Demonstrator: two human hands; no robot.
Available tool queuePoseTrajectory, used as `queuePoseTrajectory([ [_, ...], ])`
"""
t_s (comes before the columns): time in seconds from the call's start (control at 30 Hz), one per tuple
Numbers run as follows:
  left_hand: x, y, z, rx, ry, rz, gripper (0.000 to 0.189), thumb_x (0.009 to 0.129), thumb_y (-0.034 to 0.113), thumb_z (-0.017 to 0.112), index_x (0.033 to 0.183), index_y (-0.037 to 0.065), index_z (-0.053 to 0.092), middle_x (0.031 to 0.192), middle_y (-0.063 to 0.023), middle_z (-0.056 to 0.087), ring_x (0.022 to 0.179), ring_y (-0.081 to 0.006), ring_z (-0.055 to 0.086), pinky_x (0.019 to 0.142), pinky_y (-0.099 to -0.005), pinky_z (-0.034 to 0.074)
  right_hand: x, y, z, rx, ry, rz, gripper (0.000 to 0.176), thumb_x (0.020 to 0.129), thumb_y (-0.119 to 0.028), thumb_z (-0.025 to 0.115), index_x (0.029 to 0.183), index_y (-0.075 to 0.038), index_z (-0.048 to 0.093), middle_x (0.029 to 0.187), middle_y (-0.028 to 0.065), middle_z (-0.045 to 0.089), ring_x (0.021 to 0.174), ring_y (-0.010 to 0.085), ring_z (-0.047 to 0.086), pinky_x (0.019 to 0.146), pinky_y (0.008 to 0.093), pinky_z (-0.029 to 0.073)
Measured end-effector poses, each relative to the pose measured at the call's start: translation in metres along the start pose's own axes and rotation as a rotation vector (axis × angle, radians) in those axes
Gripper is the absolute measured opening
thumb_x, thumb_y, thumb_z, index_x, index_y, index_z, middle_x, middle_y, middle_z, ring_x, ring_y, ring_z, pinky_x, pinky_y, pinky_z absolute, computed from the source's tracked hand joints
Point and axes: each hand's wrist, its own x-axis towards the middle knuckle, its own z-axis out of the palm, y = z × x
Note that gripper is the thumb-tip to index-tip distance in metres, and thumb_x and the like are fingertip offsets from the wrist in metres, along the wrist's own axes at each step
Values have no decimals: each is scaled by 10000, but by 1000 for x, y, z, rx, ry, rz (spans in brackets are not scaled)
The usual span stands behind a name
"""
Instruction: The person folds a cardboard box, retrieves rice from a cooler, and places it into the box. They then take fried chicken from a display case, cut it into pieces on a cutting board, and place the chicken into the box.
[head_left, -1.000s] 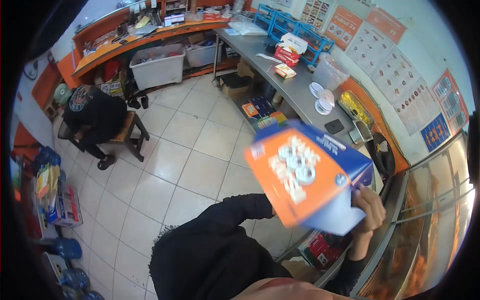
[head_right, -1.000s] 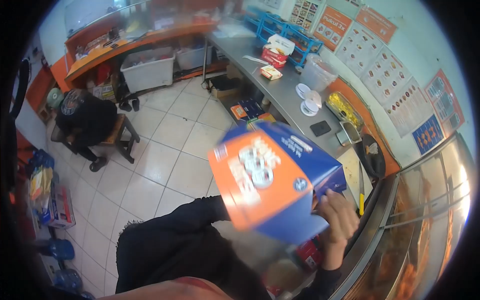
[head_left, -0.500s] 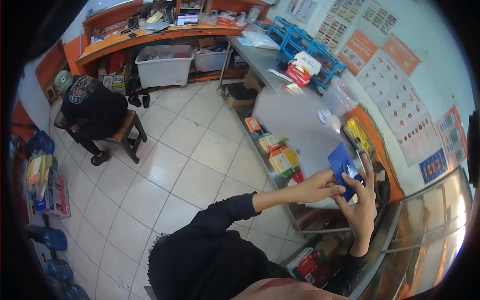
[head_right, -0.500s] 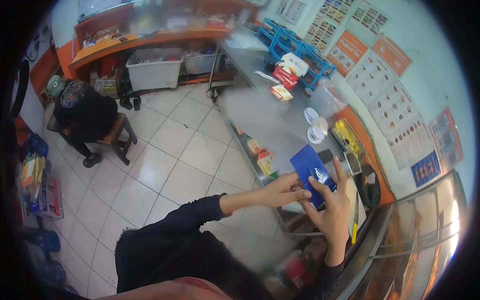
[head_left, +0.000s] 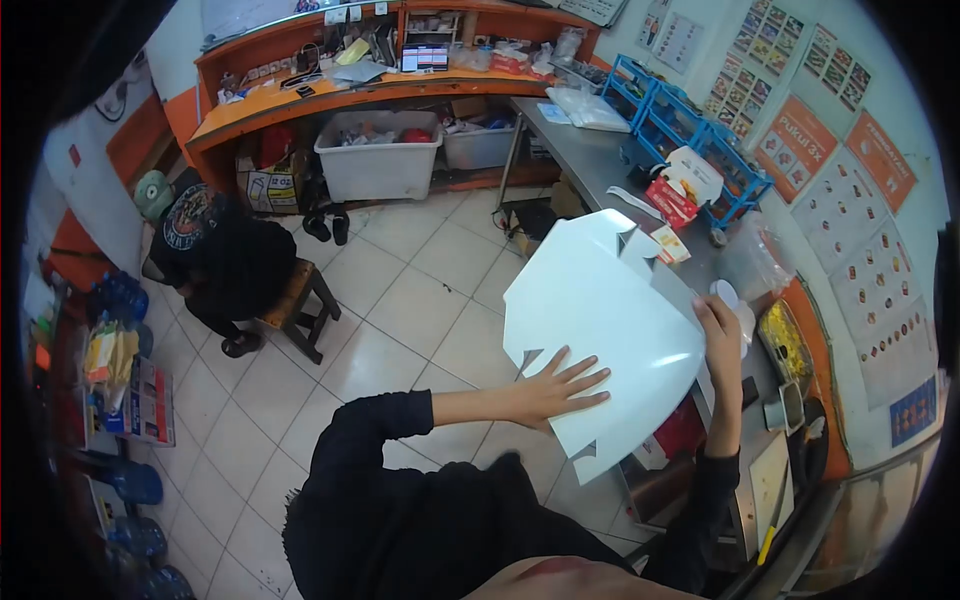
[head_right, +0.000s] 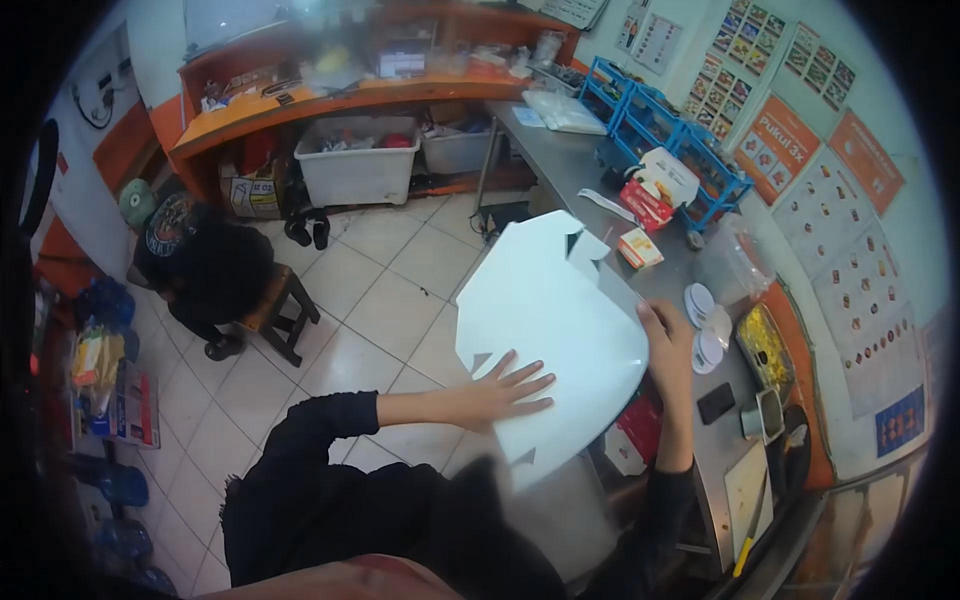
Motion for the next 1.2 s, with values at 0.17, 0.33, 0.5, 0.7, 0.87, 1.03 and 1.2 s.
queuePoseTrajectory([
  [0.17, 18, -91, 40, -523, 254, -83, 463, 681, 147, 615, 1122, 133, 475, 1016, -141, 514, 928, -258, 511, 719, -310, 434, 113, 26, 52, 411, -414, 148, 601, 820, -483, 405, 1286, -138, 245, 1165, 143, 443, 954, 260, 496, 717, 342, 449],
  [0.33, 55, -176, -20, -1342, 842, -612, 258, 755, 146, 612, 973, 22, 550, 878, -43, 598, 770, -115, 572, 696, -266, 461, 149, 52, 132, 690, -797, -241, 646, 824, -457, 411, 1295, -80, 179, 1337, 153, 143, 1249, 262, 159, 979, 423, 223],
  [0.5, 72, -252, -50, -1583, 1094, -535, 268, 750, 68, 590, 995, -9, 515, 934, -86, 569, 865, -153, 553, 771, -270, 446, 200, 69, 182, 399, -645, -887, 447, 644, -234, 686, 1029, -143, 479, 1342, 239, 88, 1214, 432, 167, 909, 485, 313],
  [0.7, 98, -315, -47, -1575, 1379, -483, 278, 761, 62, 581, 1014, -6, 489, 956, -86, 559, 867, -159, 549, 778, -283, 440, 285, 98, 256, 208, -13, -1247, 693, 552, -257, 757, 1130, -52, 434, 1276, 255, 244, 1161, 400, 303, 916, 439, 321],
  [0.87, 105, -396, -36, -1374, 1447, -459, 251, 771, 56, 567, 1001, -12, 493, 950, -78, 557, 862, -140, 542, 772, -270, 433, 360, 102, 293, 255, 76, -1260, 654, 605, -277, 723, 1157, -82, 431, 1249, 204, 307, 1143, 393, 325, 906, 487, 318],
  [1.03, 107, -491, -36, -1284, 1581, -427, 201, 782, 59, 549, 969, -2, 510, 926, -68, 562, 836, -132, 547, 750, -259, 437, 446, 83, 337, 182, 91, -1331, 364, 618, -240, 696, 950, -291, 555, 1219, 169, 354, 1064, 425, 397, 818, 445, 423],
  [1.2, 106, -598, -62, -1341, 1674, -434, 200, 764, 38, 568, 955, 2, 520, 901, -56, 572, 809, -117, 554, 717, -242, 444, 554, 57, 376, 35, 83, -1349, 276, 569, -145, 675, 820, -221, 588, 1190, 177, 396, 1057, 416, 417, 769, 389, 460],
])
